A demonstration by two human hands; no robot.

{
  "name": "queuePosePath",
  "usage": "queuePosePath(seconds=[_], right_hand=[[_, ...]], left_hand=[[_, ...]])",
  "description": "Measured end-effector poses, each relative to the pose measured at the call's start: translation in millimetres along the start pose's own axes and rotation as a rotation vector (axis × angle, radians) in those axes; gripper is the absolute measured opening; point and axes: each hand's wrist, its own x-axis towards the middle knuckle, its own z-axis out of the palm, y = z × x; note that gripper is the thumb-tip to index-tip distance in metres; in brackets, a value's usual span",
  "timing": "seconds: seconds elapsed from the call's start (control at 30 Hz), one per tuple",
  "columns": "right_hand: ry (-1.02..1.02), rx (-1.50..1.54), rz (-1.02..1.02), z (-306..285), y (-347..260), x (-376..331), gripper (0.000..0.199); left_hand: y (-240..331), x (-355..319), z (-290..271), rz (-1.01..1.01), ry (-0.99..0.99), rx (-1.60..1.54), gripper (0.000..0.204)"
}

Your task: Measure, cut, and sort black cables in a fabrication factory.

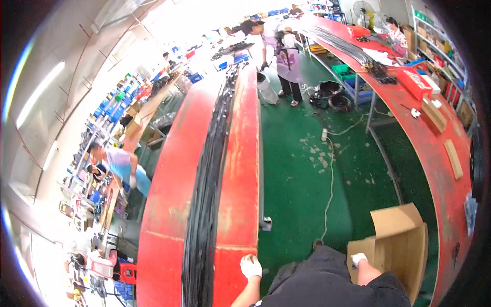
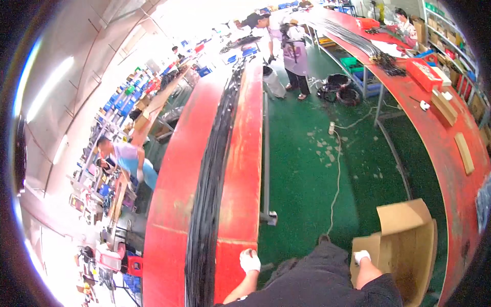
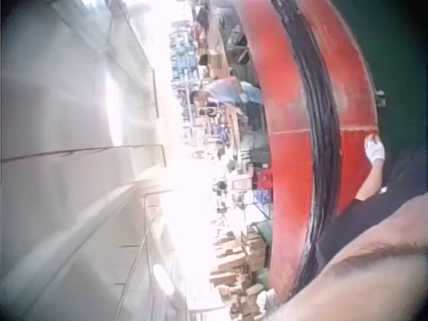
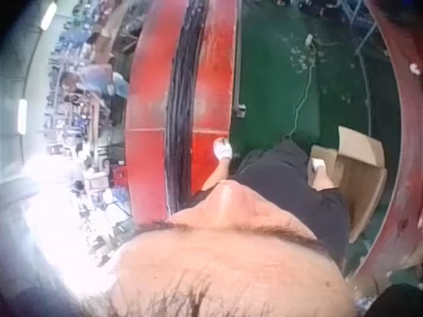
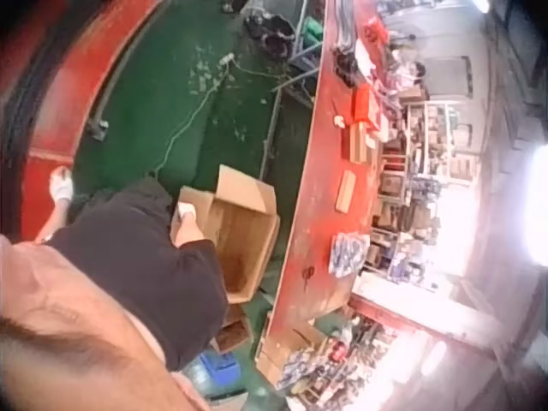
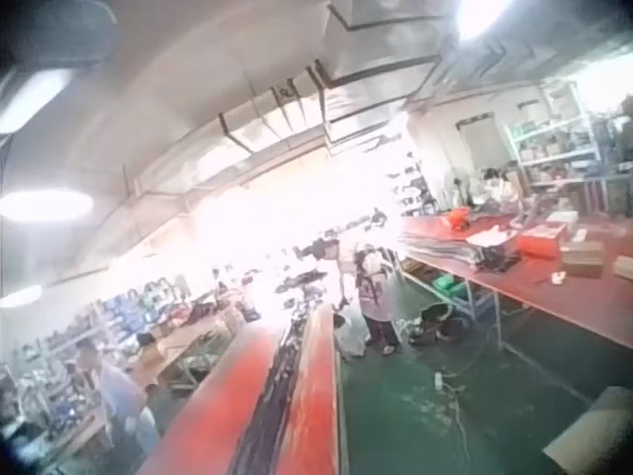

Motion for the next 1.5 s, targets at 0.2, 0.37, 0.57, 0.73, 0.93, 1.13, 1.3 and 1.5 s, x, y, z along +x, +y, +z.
queuePosePath(seconds=[0.2, 0.37, 0.57, 0.73, 0.93, 1.13, 1.3, 1.5], right_hand=[[0.059, 0.160, -0.219, -128, -306, 42, 0.030], [0.105, 0.163, -0.442, -169, -498, 146, 0.029], [0.114, -0.193, -0.489, -162, -667, 190, 0.042], [0.204, -0.369, -0.713, -196, -867, 146, 0.046], [0.268, -0.048, -1.096, -261, -1116, 178, 0.035], [0.338, 0.318, -1.135, -302, -1380, 233, 0.082], [0.279, 0.482, -1.122, -365, -1537, 341, 0.091], [-0.336, 0.227, -1.244, -365, -1648, 303, 0.053]], left_hand=[[97, 133, 48, -0.061, 0.129, -0.036, 0.021], [179, 260, 121, -0.020, 0.224, -0.100, 0.017], [299, 450, 199, -0.013, 0.225, -0.165, 0.016], [403, 625, 210, 0.131, 0.255, -0.229, 0.020], [499, 778, 207, 0.165, 0.340, -0.412, 0.017], [485, 790, 252, -0.171, 0.364, -0.272, 0.014], [582, 839, 268, -0.363, 0.333, -0.295, 0.014], [676, 932, 289, -0.157, 0.288, -0.423, 0.020]])
